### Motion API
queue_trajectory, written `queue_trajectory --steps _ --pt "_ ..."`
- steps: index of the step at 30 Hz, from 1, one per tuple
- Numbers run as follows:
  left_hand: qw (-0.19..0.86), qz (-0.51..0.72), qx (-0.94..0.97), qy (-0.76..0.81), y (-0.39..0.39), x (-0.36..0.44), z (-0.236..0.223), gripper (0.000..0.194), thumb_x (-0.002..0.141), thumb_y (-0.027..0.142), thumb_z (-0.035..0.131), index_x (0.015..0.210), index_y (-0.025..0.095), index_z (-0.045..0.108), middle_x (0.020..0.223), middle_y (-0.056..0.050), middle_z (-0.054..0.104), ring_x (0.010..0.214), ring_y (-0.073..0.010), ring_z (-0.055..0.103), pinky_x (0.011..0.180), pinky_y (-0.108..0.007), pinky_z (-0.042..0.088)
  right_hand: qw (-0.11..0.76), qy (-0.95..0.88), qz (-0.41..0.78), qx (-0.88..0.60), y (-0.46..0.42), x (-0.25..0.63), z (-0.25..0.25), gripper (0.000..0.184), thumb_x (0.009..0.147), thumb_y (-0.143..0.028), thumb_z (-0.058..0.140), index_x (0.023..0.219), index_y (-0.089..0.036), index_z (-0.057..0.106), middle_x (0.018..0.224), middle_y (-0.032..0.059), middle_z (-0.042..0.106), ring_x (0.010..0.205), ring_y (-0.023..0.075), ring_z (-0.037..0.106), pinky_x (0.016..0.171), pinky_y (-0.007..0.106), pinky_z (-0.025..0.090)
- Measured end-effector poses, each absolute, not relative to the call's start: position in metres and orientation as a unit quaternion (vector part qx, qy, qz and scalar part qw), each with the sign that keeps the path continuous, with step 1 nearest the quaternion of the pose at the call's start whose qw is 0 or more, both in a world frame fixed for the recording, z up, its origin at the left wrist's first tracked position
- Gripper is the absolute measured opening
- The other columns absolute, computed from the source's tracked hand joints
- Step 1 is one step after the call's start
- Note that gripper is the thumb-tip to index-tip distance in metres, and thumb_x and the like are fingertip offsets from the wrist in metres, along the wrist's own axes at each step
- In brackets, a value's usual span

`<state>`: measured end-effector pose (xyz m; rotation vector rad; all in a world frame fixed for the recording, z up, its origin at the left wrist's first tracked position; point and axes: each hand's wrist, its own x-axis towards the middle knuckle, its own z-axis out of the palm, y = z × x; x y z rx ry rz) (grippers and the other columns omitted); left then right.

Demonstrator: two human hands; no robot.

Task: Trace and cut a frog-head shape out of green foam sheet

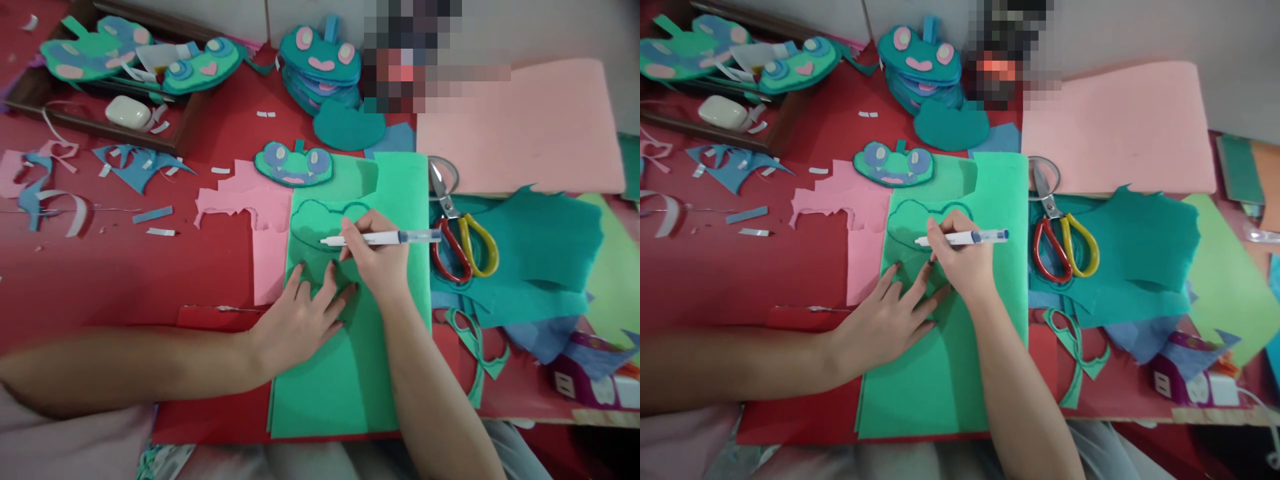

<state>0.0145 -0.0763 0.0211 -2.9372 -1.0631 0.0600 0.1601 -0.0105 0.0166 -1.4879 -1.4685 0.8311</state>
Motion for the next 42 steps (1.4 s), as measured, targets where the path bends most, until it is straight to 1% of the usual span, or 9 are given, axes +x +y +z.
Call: queue_trajectory --steps 4,16,23,29,36,42 --pt "0.007 0.012 -0.941 -0.339 -0.0763 0.0146 0.0185 0.050 0.093 0.037 0.029 0.139 0.019 0.035 0.137 -0.018 0.043 0.080 -0.0215 0.064 0.098 -0.050 0.037 0.414 -0.612 0.330 -0.588 -0.0121 0.1575 0.0152 0.032 0.082 -0.028 0.056 0.054 -0.019 0.046 0.048 -0.0038 0.050 0.047 0.0091 0.048 0.050 0.024 0.040" --pt "0.013 0.005 -0.941 -0.339 -0.0775 0.0140 0.0152 0.048 0.093 0.037 0.030 0.136 0.020 0.038 0.136 -0.017 0.045 0.081 -0.0227 0.064 0.098 -0.050 0.036 0.379 -0.639 0.317 -0.590 -0.0143 0.1563 0.0178 0.028 0.082 -0.033 0.057 0.058 -0.019 0.052 0.054 -0.0031 0.059 0.051 0.0095 0.055 0.052 0.022 0.041" --pt "0.010 0.000 -0.940 -0.342 -0.0775 0.0143 0.0145 0.047 0.092 0.037 0.031 0.135 0.020 0.041 0.134 -0.017 0.046 0.081 -0.0225 0.064 0.097 -0.050 0.037 0.359 -0.646 0.306 -0.600 -0.0144 0.1558 0.0184 0.028 0.082 -0.036 0.057 0.060 -0.019 0.054 0.055 -0.0021 0.061 0.053 0.0104 0.057 0.052 0.022 0.041" --pt "0.013 0.000 -0.941 -0.339 -0.0781 0.0137 0.0160 0.047 0.092 0.037 0.030 0.134 0.020 0.041 0.133 -0.016 0.047 0.081 -0.0231 0.064 0.097 -0.050 0.037 0.349 -0.654 0.303 -0.599 -0.0145 0.1551 0.0189 0.030 0.082 -0.038 0.056 0.059 -0.020 0.053 0.055 -0.0017 0.060 0.053 0.0106 0.055 0.051 0.022 0.039" --pt "0.009 0.004 -0.940 -0.340 -0.0777 0.0138 0.0160 0.045 0.092 0.038 0.032 0.132 0.020 0.045 0.134 -0.016 0.046 0.081 -0.0232 0.064 0.096 -0.050 0.038 0.339 -0.657 0.289 -0.608 -0.0145 0.1547 0.0191 0.029 0.082 -0.033 0.055 0.057 -0.019 0.049 0.052 -0.0026 0.056 0.050 0.0096 0.050 0.051 0.022 0.036" --pt "0.013 0.004 -0.941 -0.337 -0.0774 0.0133 0.0154 0.047 0.092 0.038 0.031 0.134 0.020 0.042 0.135 -0.016 0.045 0.080 -0.0234 0.064 0.097 -0.050 0.038 0.339 -0.657 0.282 -0.612 -0.0137 0.1557 0.0190 0.030 0.081 -0.032 0.055 0.056 -0.020 0.045 0.050 -0.0041 0.052 0.048 0.0090 0.045 0.050 0.022 0.034"
